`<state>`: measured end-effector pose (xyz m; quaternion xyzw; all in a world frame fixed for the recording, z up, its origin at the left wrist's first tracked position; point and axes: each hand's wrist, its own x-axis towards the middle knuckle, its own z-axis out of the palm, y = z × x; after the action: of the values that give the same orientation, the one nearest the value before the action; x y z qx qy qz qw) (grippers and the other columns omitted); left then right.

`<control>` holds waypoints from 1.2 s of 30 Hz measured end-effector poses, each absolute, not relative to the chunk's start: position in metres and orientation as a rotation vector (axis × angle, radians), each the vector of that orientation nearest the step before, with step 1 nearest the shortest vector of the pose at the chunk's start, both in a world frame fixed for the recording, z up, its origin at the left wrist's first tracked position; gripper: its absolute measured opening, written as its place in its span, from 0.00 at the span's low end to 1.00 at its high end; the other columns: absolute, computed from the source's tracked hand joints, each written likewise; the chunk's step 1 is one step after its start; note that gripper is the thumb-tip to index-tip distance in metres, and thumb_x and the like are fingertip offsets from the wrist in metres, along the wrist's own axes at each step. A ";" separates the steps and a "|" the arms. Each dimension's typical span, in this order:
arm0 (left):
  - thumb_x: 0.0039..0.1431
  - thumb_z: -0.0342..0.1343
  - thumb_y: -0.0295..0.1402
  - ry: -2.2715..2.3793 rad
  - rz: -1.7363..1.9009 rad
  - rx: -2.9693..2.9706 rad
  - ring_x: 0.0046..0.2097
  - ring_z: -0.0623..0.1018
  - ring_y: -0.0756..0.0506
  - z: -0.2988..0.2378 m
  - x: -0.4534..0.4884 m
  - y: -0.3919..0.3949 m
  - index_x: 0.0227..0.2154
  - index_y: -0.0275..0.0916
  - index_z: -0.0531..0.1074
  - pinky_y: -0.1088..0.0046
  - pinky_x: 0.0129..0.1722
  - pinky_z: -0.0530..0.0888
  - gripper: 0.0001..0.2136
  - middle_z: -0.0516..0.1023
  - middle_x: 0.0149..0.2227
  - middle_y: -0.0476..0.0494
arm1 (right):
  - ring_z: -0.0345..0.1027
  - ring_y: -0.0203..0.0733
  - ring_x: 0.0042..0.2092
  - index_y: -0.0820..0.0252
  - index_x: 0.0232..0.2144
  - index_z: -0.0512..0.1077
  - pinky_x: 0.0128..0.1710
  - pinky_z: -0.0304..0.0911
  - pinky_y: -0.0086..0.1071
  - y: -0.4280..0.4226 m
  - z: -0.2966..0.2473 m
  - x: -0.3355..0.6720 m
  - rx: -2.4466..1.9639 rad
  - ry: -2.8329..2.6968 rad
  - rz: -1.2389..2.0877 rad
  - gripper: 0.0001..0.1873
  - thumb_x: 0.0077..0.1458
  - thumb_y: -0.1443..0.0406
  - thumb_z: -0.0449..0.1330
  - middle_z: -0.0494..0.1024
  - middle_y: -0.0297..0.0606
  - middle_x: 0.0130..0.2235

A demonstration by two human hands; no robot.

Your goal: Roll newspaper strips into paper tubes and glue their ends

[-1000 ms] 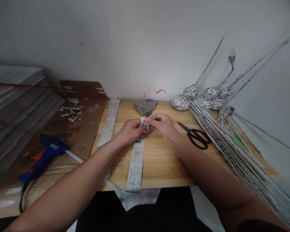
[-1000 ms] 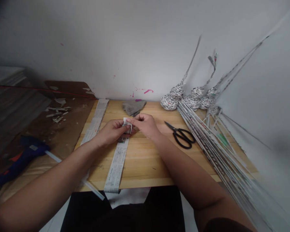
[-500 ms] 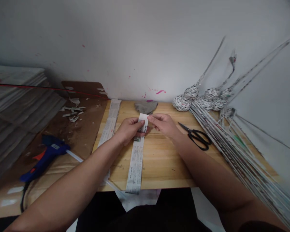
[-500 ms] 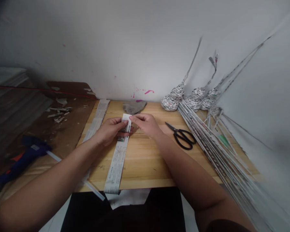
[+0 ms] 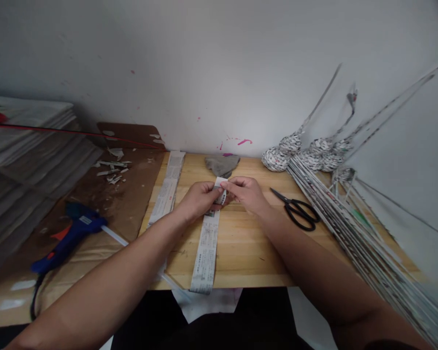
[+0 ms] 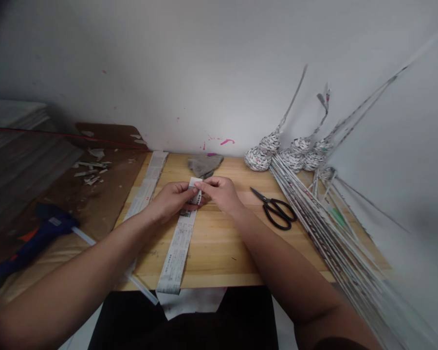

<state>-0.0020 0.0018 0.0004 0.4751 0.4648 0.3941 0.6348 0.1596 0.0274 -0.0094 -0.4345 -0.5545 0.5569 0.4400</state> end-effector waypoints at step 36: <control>0.51 0.63 0.41 1.012 0.919 1.039 0.31 0.79 0.47 0.004 -0.001 0.002 0.33 0.36 0.78 0.73 0.30 0.76 0.13 0.80 0.28 0.44 | 0.65 0.32 0.23 0.64 0.37 0.77 0.22 0.57 0.26 0.041 -0.014 0.180 -1.206 -1.519 1.299 0.24 0.53 0.48 0.59 0.78 0.37 0.28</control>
<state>-0.0015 0.0017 0.0038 0.4581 0.4463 0.4049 0.6535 0.1804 0.0408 -0.0139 -0.4751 -0.5984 0.5117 0.3928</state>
